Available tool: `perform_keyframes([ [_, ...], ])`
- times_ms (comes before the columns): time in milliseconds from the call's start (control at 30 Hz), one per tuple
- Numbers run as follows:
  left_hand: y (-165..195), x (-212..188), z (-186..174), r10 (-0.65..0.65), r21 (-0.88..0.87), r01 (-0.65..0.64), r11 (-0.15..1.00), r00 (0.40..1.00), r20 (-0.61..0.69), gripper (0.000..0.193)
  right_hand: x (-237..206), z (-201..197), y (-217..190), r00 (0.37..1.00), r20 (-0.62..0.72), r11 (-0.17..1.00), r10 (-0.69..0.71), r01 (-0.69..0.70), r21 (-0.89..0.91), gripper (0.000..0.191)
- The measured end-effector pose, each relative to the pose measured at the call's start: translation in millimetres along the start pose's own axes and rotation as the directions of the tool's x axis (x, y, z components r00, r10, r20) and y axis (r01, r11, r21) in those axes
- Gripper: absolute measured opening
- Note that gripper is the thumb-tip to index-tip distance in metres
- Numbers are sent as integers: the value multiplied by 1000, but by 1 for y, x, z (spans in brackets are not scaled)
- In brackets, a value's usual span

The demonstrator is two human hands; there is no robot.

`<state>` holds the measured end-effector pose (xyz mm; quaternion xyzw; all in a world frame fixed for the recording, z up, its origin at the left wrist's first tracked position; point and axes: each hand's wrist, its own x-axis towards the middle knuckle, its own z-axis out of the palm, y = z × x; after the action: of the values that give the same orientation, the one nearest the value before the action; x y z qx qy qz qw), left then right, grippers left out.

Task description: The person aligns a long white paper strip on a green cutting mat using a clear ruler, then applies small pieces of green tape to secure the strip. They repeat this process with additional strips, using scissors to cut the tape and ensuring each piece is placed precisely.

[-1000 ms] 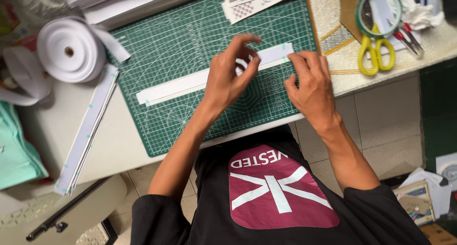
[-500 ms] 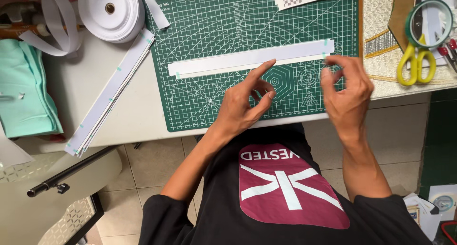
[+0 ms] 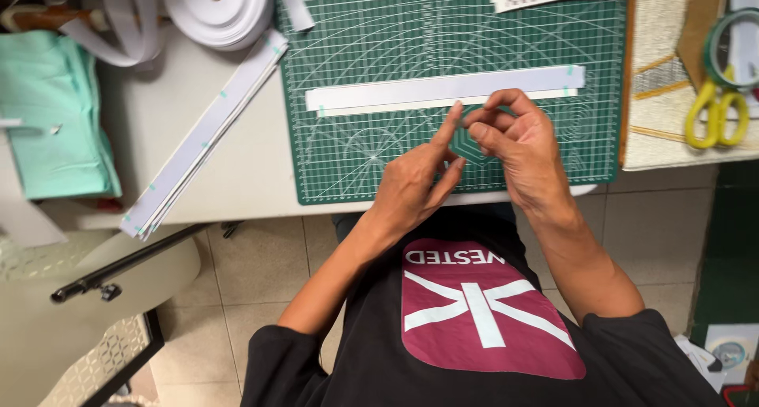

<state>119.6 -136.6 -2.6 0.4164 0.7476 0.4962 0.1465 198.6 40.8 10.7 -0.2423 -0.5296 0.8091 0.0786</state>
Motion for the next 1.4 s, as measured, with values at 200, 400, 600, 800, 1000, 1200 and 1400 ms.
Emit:
perform_keyframes([
  [200,-5,-5,-2,19,77,-20,997,1000,6,76,4,3,1,999,-36,999,25,-26,-30,31],
  [400,-14,-3,2,180,502,-126,855,982,-59,68,1,1,-11,999,-49,987,-12,4,-163,33],
  [600,-18,-4,10,217,691,-87,718,971,-103,64,3,-1,-21,999,-37,962,-14,4,-274,32],
  [800,-36,-3,-2,72,618,71,783,976,-204,72,11,-11,-35,999,-9,942,-47,42,-334,29],
  [1000,-56,-27,-49,99,662,195,723,920,-379,42,57,-1,-63,958,287,751,-7,195,-631,25],
  [1200,-65,-35,-79,-16,621,340,706,885,-466,49,142,71,-63,691,705,439,162,589,-678,30],
  [1400,-67,-30,-83,-30,594,281,754,918,-396,69,190,150,-38,579,688,381,438,573,-725,32],
])
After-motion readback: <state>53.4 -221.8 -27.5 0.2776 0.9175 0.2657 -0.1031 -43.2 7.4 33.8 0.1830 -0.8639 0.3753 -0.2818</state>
